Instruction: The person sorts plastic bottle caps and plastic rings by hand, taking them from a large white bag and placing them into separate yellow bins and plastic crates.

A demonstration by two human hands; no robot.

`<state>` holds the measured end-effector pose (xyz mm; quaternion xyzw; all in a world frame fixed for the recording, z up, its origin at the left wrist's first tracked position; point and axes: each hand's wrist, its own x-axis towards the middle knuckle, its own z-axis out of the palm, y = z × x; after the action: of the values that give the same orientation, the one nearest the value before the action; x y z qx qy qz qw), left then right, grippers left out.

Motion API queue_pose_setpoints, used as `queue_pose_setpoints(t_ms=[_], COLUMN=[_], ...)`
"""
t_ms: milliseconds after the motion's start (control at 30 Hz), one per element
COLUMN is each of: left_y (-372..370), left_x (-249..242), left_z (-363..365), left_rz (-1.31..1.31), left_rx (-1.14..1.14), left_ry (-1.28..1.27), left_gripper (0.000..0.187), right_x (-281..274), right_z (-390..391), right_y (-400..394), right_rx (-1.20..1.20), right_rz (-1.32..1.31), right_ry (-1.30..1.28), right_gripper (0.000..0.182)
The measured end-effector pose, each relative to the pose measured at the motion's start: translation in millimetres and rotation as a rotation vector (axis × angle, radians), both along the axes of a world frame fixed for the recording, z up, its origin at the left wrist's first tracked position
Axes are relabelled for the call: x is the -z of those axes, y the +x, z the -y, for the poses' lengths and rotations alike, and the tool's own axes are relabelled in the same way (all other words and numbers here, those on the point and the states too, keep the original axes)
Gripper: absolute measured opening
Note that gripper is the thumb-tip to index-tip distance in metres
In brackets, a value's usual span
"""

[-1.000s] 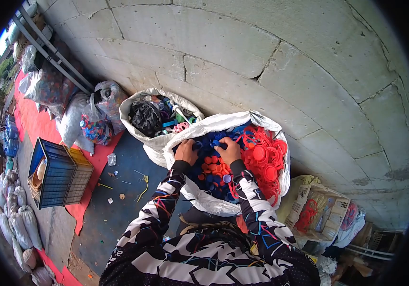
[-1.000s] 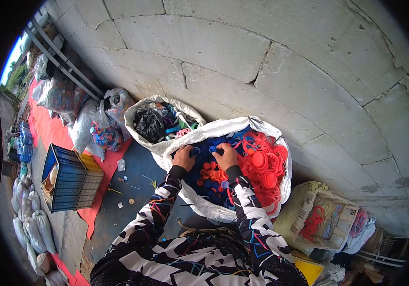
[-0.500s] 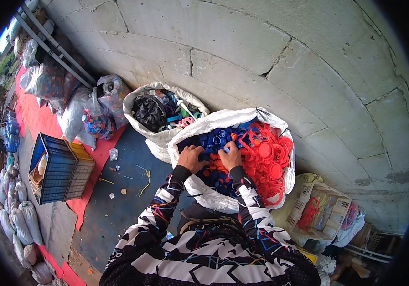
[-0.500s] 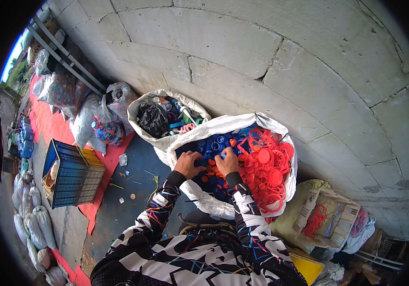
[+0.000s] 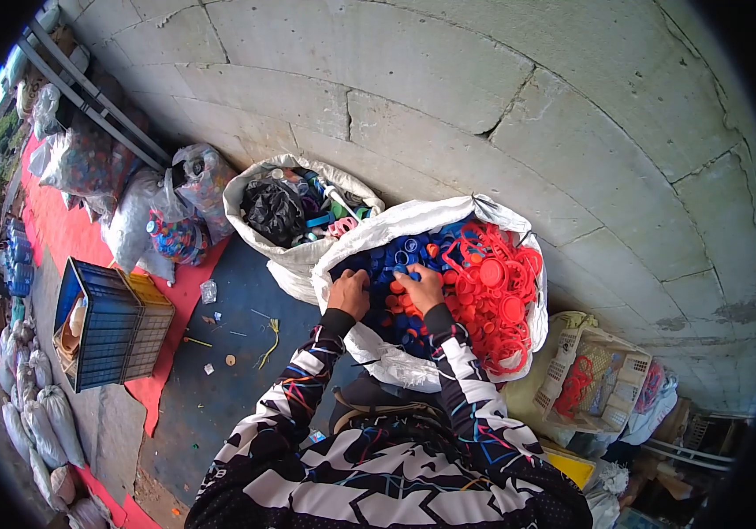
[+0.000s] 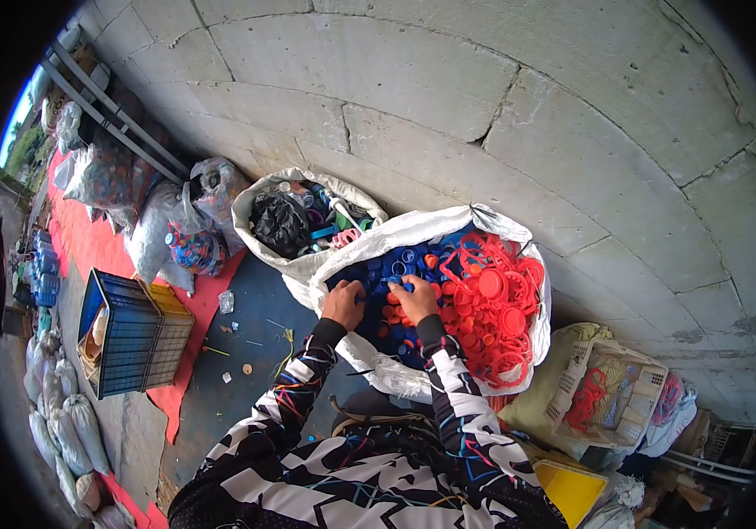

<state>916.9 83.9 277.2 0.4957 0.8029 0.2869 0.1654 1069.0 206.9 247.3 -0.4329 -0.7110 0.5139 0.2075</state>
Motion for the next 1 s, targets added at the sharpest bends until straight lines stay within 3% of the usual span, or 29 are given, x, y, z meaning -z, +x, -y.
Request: queue_pose_setpoints(t_ms=[67, 100, 233, 367, 467, 600, 733, 867, 1000], left_y=[-4, -5, -9, -16, -12, -7, 10, 10, 25], left_x=[-1, -1, 3, 4, -13, -35, -55, -58, -64], left_z=[0, 0, -2, -1, -2, 2, 0, 0, 0], left_rz=[0.044, 0.068, 0.388, 0.481, 1.067, 1.31, 1.607, 1.647, 1.422], left_rx=[-0.008, -0.009, -0.157, -0.163, -0.308, -0.253, -0.155, -0.123, -0.026], left_ry=[0.045, 0.065, 0.042, 0.07, 0.136, 0.084, 0.011, -0.129, -0.171], left_gripper=[0.019, 0.019, 0.02, 0.023, 0.027, 0.026, 0.025, 0.015, 0.021], right_x=[-25, -52, -53, -55, -51, -60, -80, -91, -89], right_z=[2, 12, 25, 37, 45, 54, 59, 63, 66], right_y=[10, 10, 25, 34, 40, 44, 50, 49, 54], right_rx=[0.085, 0.159, 0.269, 0.342, 0.319, 0.385, 0.281, 0.243, 0.21], right_rz=[-0.259, -0.377, -0.658, -0.698, -0.836, -0.875, -0.763, -0.627, -0.679], right_ry=[-0.703, -0.816, -1.024, -1.086, -1.182, -1.21, -1.096, -1.005, -1.002], right_gripper=[0.021, 0.015, 0.02, 0.023, 0.02, 0.015, 0.013, 0.012, 0.016])
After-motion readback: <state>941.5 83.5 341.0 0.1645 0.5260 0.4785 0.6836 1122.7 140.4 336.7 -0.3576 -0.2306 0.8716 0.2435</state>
